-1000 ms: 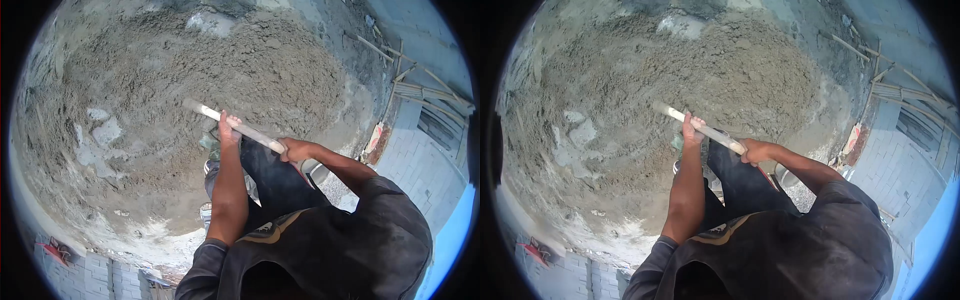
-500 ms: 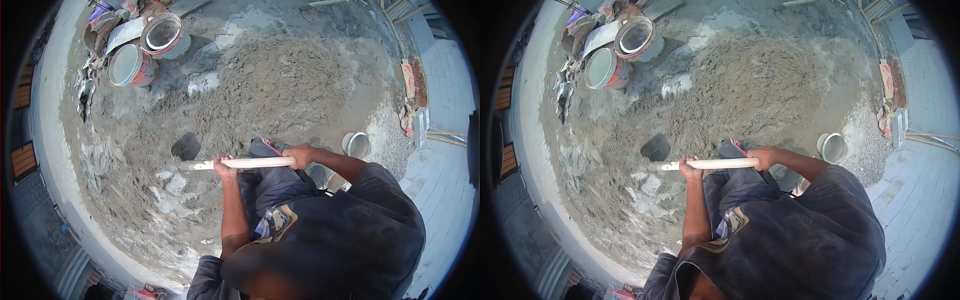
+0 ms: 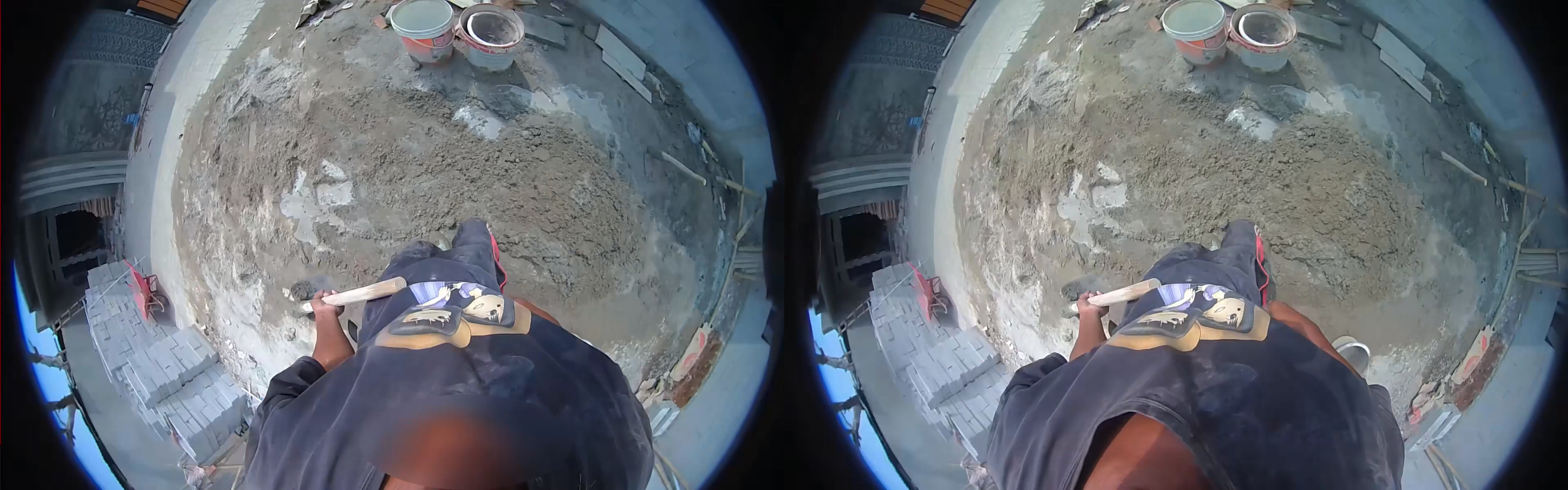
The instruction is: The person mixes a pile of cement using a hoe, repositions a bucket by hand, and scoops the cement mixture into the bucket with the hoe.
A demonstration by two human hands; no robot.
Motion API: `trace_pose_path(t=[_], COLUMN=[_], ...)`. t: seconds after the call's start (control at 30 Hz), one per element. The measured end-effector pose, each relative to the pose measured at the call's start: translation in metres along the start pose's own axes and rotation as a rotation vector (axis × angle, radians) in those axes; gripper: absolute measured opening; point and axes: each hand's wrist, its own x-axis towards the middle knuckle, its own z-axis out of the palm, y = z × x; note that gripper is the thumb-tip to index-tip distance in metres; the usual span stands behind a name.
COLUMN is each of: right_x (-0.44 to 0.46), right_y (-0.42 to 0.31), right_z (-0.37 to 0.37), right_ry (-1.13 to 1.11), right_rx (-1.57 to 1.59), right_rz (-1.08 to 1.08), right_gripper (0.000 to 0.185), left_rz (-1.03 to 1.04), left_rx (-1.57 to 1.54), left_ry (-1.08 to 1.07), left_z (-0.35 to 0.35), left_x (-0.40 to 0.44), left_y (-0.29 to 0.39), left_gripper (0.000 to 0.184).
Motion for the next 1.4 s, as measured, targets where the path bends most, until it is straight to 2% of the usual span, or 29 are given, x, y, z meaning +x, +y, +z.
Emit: trace_pose_path(t=[0.07, 0.13, 0.17, 0.27, 0.37, 0.5, 0.67, 0.73, 0.8, 0.97, 1.03, 1.07, 1.13, 1.17, 1.23, 1.3, 1.4], right_x=[0.007, 0.015, 0.019, 0.028, 0.035, 0.042, 0.043, 0.046, 0.047, 0.053, 0.056, 0.058, 0.063, 0.065, 0.069, 0.072, 0.085], right_y=[-0.011, -0.020, -0.025, -0.035, -0.045, -0.057, -0.074, -0.083, -0.091, -0.110, -0.117, -0.121, -0.131, -0.135, -0.145, -0.155, -0.174], right_z=[-0.001, -0.005, -0.010, -0.019, -0.029, -0.041, -0.042, -0.044, -0.046, -0.050, -0.052, -0.054, -0.058, -0.061, -0.066, -0.072, -0.087], right_ry=[-0.031, -0.042, -0.041, -0.040, -0.040, -0.051, -0.059, -0.061, -0.063, -0.081, -0.092, -0.096, -0.109, -0.119, -0.135, -0.160, -0.202], right_rx=[-0.056, -0.119, -0.150, -0.237, -0.318, -0.408, -0.442, -0.454, -0.461, -0.448, -0.435, -0.428, -0.400, -0.381, -0.314, -0.230, -0.110], right_rz=[0.007, 0.021, 0.027, 0.039, 0.046, 0.053, 0.075, 0.081, 0.089, 0.098, 0.103, 0.104, 0.103, 0.101, 0.101, 0.110, 0.115], right_gripper=[0.024, 0.025, 0.025, 0.026, 0.027, 0.028, 0.029, 0.030, 0.030, 0.032, 0.033, 0.033, 0.034, 0.034, 0.035, 0.035, 0.036], left_rz=[-0.033, -0.018, -0.071, -0.074, 0.002, 0.264, 0.394, 0.548, 0.385, 0.320, 0.270, 0.175, 0.043, -0.211, -0.474, -0.315, -0.263], left_rx=[-0.124, -0.058, -0.126, -0.009, 0.392, 1.334, 1.708, 1.774, 1.685, 1.452, 1.262, 0.961, -0.108, -0.300, -0.462, -0.342, -0.307], left_ry=[0.035, 0.093, 0.043, 0.053, 0.014, 0.024, 0.072, 0.113, 0.073, 0.000, -0.062, -0.130, -0.264, -0.199, -0.096, -0.178, -0.164], left_z=[-0.055, -0.111, -0.148, -0.212, -0.238, -0.256, -0.293, -0.297, -0.297, -0.276, -0.263, -0.254, -0.249, -0.246, -0.229, -0.200, -0.170], left_x=[0.005, 0.024, 0.052, 0.048, 0.049, 0.065, 0.083, 0.086, 0.082, 0.059, 0.052, 0.045, 0.059, 0.084, 0.095, 0.069, 0.055], left_y=[-0.003, -0.013, -0.020, -0.055, -0.093, -0.135, -0.165, -0.170, -0.161, -0.132, -0.116, -0.107, -0.089, -0.075, -0.058, -0.046, -0.039], left_gripper=[0.022, 0.022, 0.019, 0.015, 0.015, 0.022, 0.034, 0.039, 0.034, 0.021, 0.017, 0.015, 0.012, 0.013, 0.015, 0.013, 0.013])
